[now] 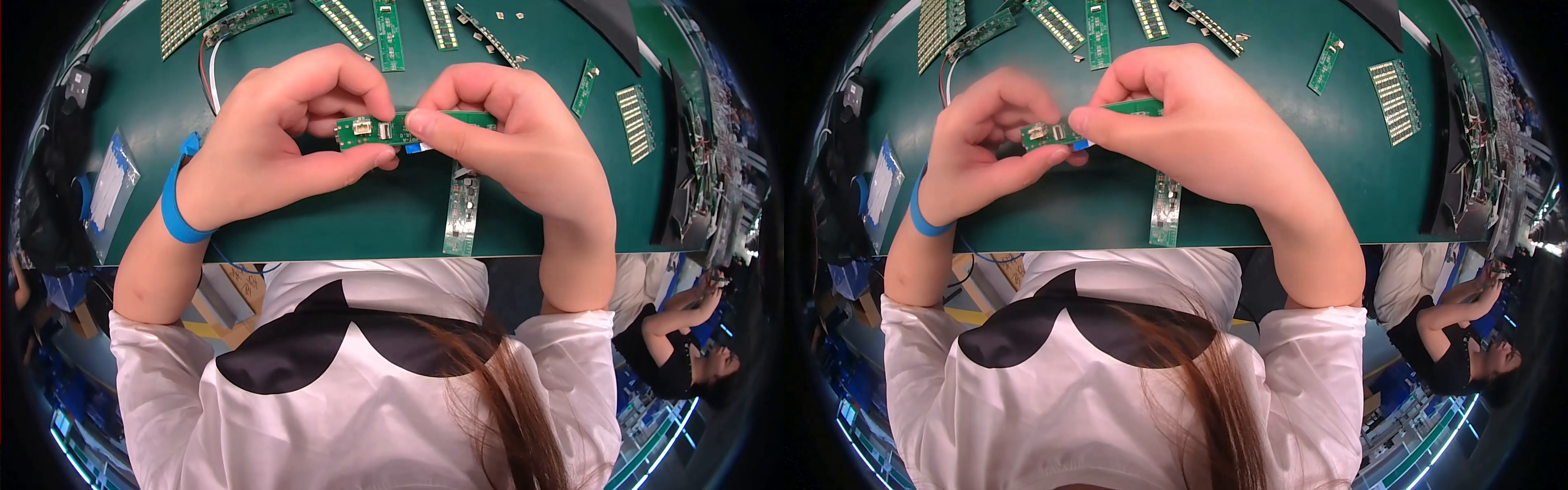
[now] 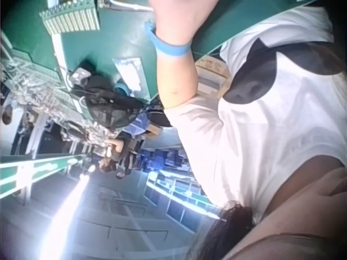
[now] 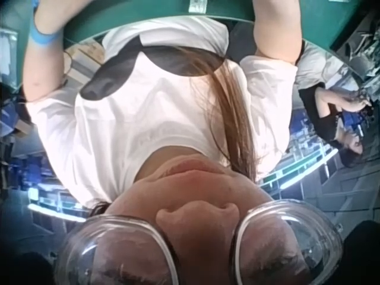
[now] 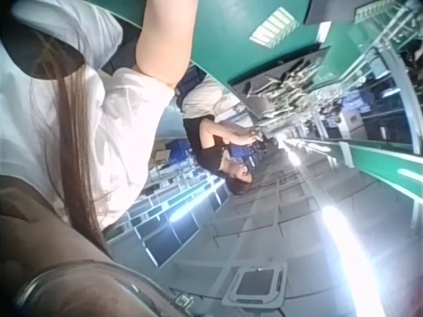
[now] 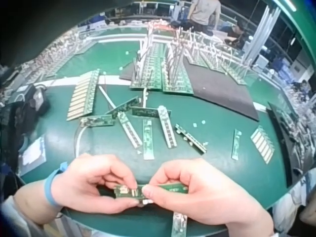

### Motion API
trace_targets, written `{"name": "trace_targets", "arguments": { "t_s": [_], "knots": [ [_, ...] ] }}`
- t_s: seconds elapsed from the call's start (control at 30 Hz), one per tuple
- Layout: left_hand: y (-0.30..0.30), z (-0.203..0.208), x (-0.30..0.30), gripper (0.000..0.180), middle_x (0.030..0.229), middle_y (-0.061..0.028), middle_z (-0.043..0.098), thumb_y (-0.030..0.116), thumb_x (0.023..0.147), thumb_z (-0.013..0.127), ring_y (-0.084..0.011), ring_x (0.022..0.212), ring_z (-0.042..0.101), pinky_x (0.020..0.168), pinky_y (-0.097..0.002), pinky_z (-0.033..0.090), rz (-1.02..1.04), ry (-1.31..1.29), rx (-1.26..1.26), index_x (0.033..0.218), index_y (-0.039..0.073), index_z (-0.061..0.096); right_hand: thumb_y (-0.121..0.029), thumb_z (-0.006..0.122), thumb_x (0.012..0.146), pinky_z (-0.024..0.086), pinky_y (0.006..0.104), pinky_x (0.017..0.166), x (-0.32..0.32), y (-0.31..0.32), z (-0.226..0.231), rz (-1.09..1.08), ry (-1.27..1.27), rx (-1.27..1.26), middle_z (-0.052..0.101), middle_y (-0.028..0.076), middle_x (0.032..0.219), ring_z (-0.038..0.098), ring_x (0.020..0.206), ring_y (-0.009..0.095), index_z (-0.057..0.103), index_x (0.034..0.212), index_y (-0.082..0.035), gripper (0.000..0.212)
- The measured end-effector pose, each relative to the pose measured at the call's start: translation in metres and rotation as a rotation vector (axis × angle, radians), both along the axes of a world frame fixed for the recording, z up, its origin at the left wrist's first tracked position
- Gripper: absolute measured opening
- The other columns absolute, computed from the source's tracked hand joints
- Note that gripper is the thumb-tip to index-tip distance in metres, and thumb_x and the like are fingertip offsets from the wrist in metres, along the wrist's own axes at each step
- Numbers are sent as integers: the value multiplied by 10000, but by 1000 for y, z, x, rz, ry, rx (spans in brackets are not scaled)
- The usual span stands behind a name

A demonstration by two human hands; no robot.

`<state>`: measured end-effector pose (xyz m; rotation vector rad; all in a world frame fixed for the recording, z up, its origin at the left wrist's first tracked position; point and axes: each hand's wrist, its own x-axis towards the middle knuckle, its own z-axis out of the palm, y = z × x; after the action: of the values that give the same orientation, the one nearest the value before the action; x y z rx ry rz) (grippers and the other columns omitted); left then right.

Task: The person connects wires and small electronic components to printed circuit boards by hand at an assembly workstation.

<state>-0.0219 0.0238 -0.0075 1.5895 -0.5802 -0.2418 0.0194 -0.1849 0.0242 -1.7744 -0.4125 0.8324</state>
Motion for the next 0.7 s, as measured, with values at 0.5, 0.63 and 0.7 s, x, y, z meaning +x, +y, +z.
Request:
{"name": "trace_targets", "arguments": {
  "t_s": [0.5, 0.63, 0.7],
  "knots": [
    [2, 6, 3, 251, 915, -136, 638, -1, 808, 590, -191, 808, 649, 728, -239, 504, 236, 481, -182, 1033, -18, 480, -184, 516, 925, 242, 183, 495, 1, -4, -2, -159, -524, -52, 355, -79, 631, 295, 583, 18, 478, 741, -37, 239],
    [3, 15, -1, 255, 934, -120, 648, 12, 811, 600, -142, 714, 641, 606, -186, 462, 284, 468, -53, 1041, -1, 493, -171, 529, 918, 259, 172, 502, -3, -4, 1, -222, -503, -10, 387, -74, 633, 319, 585, 13, 493, 747, -27, 227],
    [3, 18, -4, 250, 925, -105, 655, 20, 809, 615, -126, 691, 639, 573, -174, 449, 301, 453, -48, 1033, 5, 505, -166, 532, 916, 265, 167, 505, -4, -3, 1, -240, -503, -8, 405, -71, 637, 331, 586, 9, 501, 751, -22, 222]
  ]
}}
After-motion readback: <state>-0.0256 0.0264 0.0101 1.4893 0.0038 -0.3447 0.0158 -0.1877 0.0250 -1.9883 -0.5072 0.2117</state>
